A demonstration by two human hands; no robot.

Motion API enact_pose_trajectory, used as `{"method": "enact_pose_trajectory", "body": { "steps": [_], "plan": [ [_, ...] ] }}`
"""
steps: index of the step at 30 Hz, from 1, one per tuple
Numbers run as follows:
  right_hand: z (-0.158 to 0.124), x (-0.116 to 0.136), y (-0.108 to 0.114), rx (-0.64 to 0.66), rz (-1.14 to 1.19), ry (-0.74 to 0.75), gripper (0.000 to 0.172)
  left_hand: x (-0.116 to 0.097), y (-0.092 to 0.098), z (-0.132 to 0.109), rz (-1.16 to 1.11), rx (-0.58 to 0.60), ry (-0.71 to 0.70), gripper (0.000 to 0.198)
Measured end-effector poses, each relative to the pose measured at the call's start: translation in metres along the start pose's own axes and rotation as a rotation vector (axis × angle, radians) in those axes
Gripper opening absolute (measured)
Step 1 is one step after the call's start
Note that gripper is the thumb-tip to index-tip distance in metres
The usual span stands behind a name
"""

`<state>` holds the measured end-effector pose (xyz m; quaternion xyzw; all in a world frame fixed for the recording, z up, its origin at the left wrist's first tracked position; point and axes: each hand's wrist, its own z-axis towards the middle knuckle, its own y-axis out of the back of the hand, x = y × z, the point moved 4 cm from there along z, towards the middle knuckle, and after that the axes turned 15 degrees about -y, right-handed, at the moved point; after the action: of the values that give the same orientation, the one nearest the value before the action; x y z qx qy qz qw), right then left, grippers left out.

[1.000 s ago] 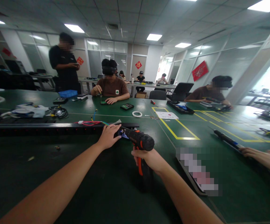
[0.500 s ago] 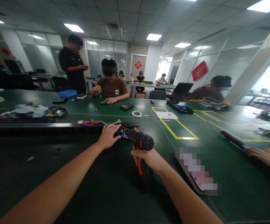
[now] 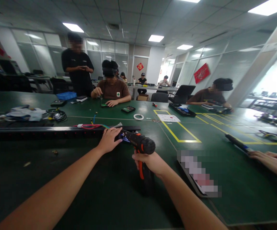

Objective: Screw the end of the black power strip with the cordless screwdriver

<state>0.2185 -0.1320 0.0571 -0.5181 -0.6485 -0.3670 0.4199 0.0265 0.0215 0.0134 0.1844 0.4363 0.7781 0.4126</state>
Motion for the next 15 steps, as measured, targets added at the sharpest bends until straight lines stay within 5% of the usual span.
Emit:
{"method": "enact_pose_trajectory", "body": {
  "steps": [15],
  "plan": [
    [-0.002, 0.0015, -0.0013, 0.009, -0.007, 0.016, 0.021, -0.0007, 0.0012, 0.0007, -0.014, 0.016, 0.011, 0.064]
  ]
}}
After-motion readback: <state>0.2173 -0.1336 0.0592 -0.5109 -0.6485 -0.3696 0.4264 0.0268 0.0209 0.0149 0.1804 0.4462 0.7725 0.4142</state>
